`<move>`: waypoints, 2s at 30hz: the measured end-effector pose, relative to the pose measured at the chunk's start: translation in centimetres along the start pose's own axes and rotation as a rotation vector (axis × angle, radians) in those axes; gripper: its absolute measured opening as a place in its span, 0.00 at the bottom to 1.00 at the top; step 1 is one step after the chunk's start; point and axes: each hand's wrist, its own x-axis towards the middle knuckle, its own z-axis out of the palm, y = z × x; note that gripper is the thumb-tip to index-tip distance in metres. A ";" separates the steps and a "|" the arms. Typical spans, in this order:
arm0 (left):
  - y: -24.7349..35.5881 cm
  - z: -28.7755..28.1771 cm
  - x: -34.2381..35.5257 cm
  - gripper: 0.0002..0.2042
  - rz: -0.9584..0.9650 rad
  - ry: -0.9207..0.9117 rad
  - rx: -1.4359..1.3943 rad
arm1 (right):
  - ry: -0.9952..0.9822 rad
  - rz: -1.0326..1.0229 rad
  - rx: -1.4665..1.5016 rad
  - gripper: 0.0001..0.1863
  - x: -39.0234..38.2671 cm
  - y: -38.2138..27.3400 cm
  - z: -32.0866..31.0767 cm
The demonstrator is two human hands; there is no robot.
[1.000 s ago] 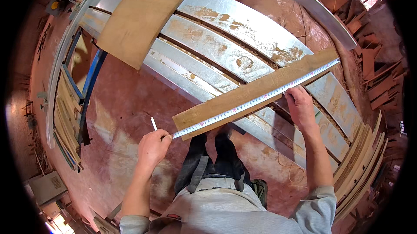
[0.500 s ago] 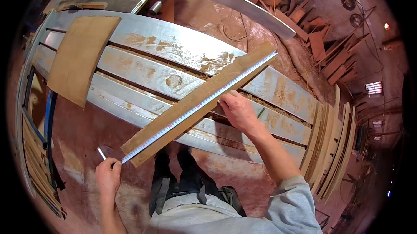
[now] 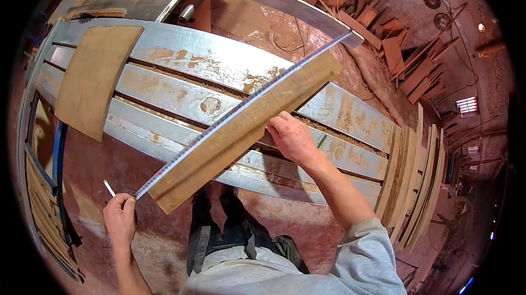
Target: The person measures a wooden board using a tape measure and marks it with a pencil. They then place the board on a table saw, align it using a fence and a push stick, and cut the board into smaller pieces.
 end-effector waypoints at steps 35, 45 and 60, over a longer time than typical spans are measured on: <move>-5.2 0.5 -5.4 0.07 -0.331 -0.056 -0.210 | -0.015 -0.074 -0.120 0.11 4.1 0.2 0.9; -4.0 0.9 -7.1 0.05 -0.326 -0.167 -0.278 | 0.032 0.349 0.811 0.10 -7.8 -5.3 -1.0; 4.2 6.0 -6.6 0.08 -0.136 -0.617 -0.183 | -0.103 0.784 1.459 0.16 -14.3 -15.4 2.3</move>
